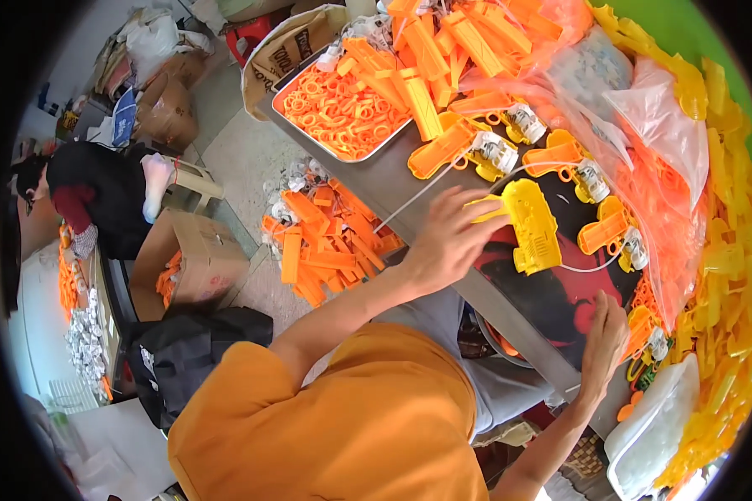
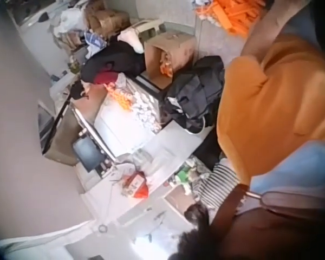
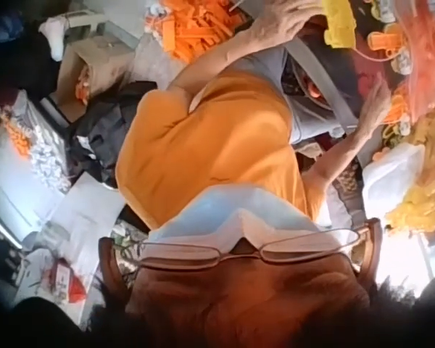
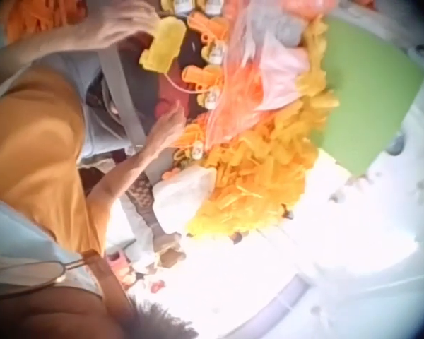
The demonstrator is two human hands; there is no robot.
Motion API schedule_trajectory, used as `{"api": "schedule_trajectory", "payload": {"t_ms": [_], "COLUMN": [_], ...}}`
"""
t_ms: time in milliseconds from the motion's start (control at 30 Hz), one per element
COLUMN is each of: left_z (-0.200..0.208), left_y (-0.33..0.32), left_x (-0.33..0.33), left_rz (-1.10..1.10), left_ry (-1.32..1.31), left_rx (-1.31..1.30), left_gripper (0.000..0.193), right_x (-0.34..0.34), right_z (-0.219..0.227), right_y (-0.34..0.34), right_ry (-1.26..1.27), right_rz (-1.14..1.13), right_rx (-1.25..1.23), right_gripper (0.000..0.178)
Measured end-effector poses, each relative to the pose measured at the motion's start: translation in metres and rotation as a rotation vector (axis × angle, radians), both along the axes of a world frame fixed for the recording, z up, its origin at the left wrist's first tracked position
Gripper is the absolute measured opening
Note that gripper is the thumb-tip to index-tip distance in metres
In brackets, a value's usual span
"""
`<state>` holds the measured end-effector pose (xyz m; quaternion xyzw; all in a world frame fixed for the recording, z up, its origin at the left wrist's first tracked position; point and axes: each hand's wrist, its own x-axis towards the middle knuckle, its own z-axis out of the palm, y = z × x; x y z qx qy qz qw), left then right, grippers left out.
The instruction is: Assembling plastic toy guns by attaching various components and applying labels.
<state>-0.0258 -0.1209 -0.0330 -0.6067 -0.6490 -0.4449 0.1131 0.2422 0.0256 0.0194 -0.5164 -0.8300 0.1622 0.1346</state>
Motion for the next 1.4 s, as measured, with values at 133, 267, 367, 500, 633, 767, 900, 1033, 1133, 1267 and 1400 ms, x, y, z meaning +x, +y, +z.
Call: {"api": "schedule_trajectory", "payload": {"t_ms": [133, 267, 367, 500, 633, 767, 900, 1033, 1133, 1267, 1400], "left_z": [0.005, 0.023, 0.054, 0.101, 0.147, 0.168, 0.166, 0.223, 0.271, 0.304, 0.286], "left_y": [-0.056, -0.089, -0.083, -0.013, 0.077, 0.155, 0.187, 0.189, 0.177, 0.154, 0.133], "left_x": [-0.040, -0.110, -0.151, -0.192, -0.241, -0.256, -0.279, -0.275, -0.260, -0.221, -0.163], "left_rz": [0.252, 0.486, 0.503, 0.327, 0.242, 0.295, 0.451, 0.443, 0.491, -0.049, -0.330], "left_ry": [-0.122, -0.163, -0.053, 0.058, 0.153, 0.288, 0.546, 0.291, 0.138, -0.599, -0.872], "left_rx": [0.189, 0.237, 0.277, 0.304, 0.318, 0.197, -0.142, -0.374, -0.233, 0.072, -0.039], "left_gripper": [0.026, 0.022, 0.020, 0.015, 0.017, 0.033, 0.050, 0.048, 0.051, 0.047, 0.040], "right_x": [-0.014, -0.024, -0.037, -0.043, -0.041, -0.036, -0.034, -0.023, -0.023, -0.033, -0.061], "right_z": [-0.005, -0.001, -0.003, -0.002, -0.002, 0.000, 0.009, 0.004, 0.009, 0.008, 0.049], "right_y": [-0.011, -0.017, -0.018, -0.021, -0.027, -0.027, -0.027, -0.020, -0.017, -0.014, -0.010], "right_ry": [0.231, 0.340, 0.410, 0.455, 0.480, 0.491, 0.486, 0.522, 0.532, 0.616, 0.693], "right_rz": [0.165, 0.117, 0.175, 0.151, 0.128, 0.092, 0.076, 0.057, 0.055, 0.092, 0.189], "right_rx": [-0.069, -0.098, -0.096, -0.115, -0.153, -0.139, -0.168, -0.206, -0.195, -0.161, 0.048], "right_gripper": [0.026, 0.020, 0.019, 0.018, 0.017, 0.016, 0.015, 0.015, 0.015, 0.015, 0.014]}}
